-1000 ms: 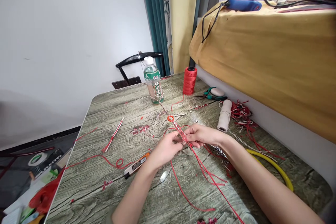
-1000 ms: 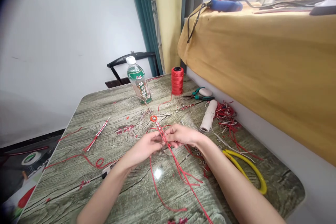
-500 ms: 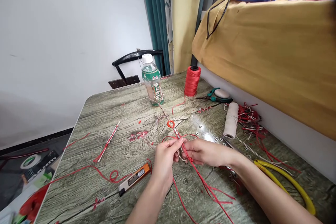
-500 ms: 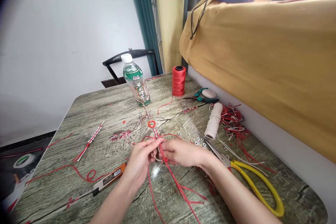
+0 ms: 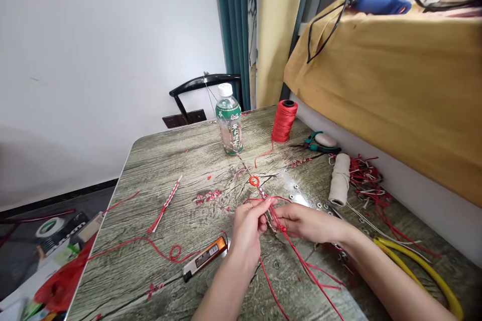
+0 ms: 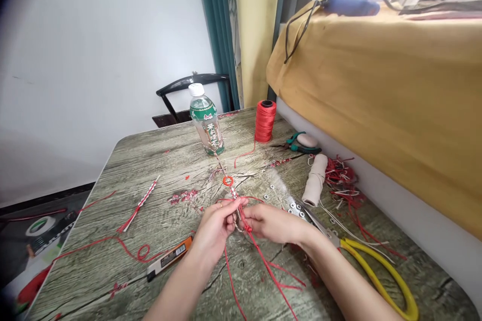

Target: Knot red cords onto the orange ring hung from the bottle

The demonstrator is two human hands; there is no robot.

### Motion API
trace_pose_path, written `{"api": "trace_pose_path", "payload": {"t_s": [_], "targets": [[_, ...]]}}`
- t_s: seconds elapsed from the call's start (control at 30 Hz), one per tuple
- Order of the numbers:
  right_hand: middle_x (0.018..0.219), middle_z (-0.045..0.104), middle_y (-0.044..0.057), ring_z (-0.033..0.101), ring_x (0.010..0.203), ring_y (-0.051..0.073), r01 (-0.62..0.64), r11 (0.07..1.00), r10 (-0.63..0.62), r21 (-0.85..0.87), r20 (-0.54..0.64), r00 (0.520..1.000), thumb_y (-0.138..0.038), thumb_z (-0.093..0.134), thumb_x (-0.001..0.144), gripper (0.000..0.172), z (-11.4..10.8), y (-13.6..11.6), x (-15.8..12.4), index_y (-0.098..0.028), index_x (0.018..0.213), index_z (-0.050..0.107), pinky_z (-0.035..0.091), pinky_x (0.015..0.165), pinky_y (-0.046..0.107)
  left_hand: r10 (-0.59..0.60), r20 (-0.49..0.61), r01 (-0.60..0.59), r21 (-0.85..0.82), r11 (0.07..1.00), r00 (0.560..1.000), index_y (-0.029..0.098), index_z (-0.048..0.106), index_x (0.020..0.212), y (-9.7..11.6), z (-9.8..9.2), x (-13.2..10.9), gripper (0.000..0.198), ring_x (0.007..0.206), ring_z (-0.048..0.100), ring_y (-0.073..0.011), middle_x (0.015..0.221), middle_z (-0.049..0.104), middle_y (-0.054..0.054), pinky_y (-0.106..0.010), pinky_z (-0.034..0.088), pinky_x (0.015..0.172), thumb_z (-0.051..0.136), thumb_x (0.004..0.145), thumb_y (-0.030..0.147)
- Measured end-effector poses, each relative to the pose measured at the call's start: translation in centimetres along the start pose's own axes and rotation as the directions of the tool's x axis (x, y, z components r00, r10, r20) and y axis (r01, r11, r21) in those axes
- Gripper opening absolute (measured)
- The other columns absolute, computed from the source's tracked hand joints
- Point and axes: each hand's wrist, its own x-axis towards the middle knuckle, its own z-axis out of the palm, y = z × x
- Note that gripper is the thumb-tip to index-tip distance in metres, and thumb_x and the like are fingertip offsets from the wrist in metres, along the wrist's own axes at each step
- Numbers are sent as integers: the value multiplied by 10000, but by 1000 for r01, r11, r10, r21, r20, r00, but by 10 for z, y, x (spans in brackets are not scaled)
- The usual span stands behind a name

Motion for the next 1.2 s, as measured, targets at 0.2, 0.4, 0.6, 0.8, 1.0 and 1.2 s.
{"api": "trace_pose_path", "payload": {"t_s": [0.2,0.4,0.6,0.8,1.0,1.2], "targets": [[685,435,-10,369,614,89,-9,1000,9,15,25,1000,-226,335,851,234,-3,3,-2,-140,820,550,362,613,188,-48,20,49,-47,998,999,101,685,681,2,1,2,211,398,305,16,672,612,-44,-122,217,353,719,524,239],[653,419,-19,356,597,85,-14,996,14,-83,-2,1000,-187,344,836,207,-2,2,-4,-144,770,535,351,586,186,-73,28,75,-71,995,997,83,670,677,3,2,1,179,379,321,38,802,650,-97,-94,226,338,706,561,214],[580,415,-27,342,496,71,-84,994,77,-74,-90,993,-197,353,819,213,7,3,-2,-136,722,532,325,482,178,-14,112,18,-31,999,994,84,662,770,-2,-2,0,198,383,388,25,846,659,-119,-90,289,344,672,617,210],[640,527,-2,465,581,101,-83,993,98,78,-204,974,-237,424,788,177,9,9,0,-128,763,562,378,560,208,-7,75,13,-84,996,997,89,643,827,-2,-2,2,195,375,410,20,810,663,-97,-87,318,347,646,642,151],[697,559,9,472,590,96,-94,977,133,190,-206,969,-211,441,768,159,8,12,1,-130,815,570,380,520,187,-58,47,63,-113,992,997,69,637,794,1,0,6,162,362,418,12,749,664,-103,-89,312,332,630,664,165],[659,534,4,433,517,72,-207,941,236,266,-81,968,-281,538,714,177,10,14,2,-121,789,527,344,404,154,-25,76,37,-163,986,997,67,630,801,1,-4,9,134,361,416,15,786,661,-108,-87,326,328,602,688,132]]}}
